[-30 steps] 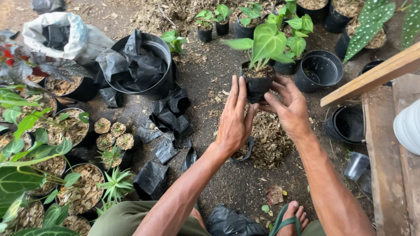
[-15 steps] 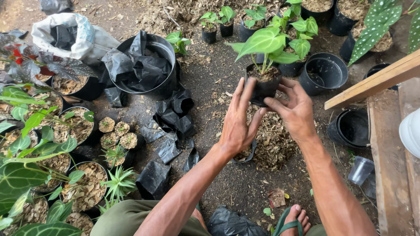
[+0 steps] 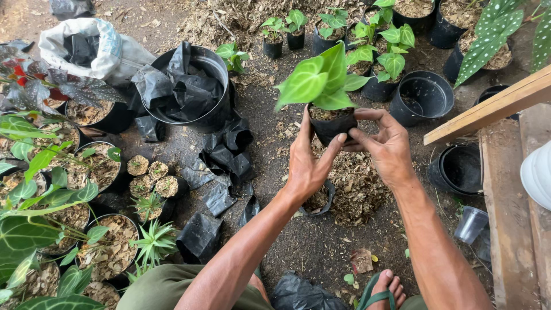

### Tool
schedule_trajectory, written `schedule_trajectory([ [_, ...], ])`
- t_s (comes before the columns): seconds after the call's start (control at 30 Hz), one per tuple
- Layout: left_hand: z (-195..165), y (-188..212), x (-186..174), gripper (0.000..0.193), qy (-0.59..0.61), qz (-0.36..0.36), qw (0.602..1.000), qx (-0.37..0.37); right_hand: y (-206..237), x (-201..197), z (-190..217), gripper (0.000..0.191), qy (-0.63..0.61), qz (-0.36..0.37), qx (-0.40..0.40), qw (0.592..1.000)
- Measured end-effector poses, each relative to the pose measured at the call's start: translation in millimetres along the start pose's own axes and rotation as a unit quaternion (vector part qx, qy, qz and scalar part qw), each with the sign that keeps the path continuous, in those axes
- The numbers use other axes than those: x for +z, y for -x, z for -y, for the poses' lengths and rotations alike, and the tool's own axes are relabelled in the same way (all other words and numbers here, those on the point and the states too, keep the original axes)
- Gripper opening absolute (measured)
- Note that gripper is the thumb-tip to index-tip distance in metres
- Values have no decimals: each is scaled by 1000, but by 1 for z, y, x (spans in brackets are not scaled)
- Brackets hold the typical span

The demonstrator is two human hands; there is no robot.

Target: The person fills a black plastic nursery bag with soil and wood chips, then removes a small plant from its original container and places it into the prepared bag. The person adjusts the plant and soil around it.

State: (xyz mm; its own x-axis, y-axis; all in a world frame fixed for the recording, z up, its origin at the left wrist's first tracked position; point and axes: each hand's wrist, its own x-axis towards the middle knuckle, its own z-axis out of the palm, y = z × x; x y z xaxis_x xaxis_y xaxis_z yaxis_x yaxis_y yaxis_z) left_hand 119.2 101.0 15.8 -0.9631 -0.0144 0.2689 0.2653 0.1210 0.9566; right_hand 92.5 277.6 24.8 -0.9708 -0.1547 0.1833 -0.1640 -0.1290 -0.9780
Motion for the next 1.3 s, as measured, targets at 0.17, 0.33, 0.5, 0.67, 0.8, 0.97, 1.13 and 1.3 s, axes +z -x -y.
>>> schedule_trajectory([
  [0.17,-4,-3,0,86,28,-13,1000,-3,1,2,5,43,12,7,8,1000],
  [0.33,-8,0,-3,86,29,-9,999,-34,4,5,8,49,12,36,24,999],
  [0.5,-10,-1,-5,89,10,0,1000,-22,2,-1,6,41,-21,54,36,998],
  [0.67,-8,-3,-5,98,19,2,1000,-7,7,-8,2,38,-1,48,45,998],
  [0.8,-4,-4,-5,96,0,-10,999,32,8,-6,-2,42,-31,37,28,998],
  [0.97,-4,-3,-7,85,57,7,998,-37,9,-6,4,36,41,35,42,998],
  [1.13,-2,-7,-6,78,73,46,994,-74,8,-10,18,55,180,35,60,981],
  [1.3,8,-9,-1,61,61,104,991,-50,11,-14,24,74,57,82,69,993],
])
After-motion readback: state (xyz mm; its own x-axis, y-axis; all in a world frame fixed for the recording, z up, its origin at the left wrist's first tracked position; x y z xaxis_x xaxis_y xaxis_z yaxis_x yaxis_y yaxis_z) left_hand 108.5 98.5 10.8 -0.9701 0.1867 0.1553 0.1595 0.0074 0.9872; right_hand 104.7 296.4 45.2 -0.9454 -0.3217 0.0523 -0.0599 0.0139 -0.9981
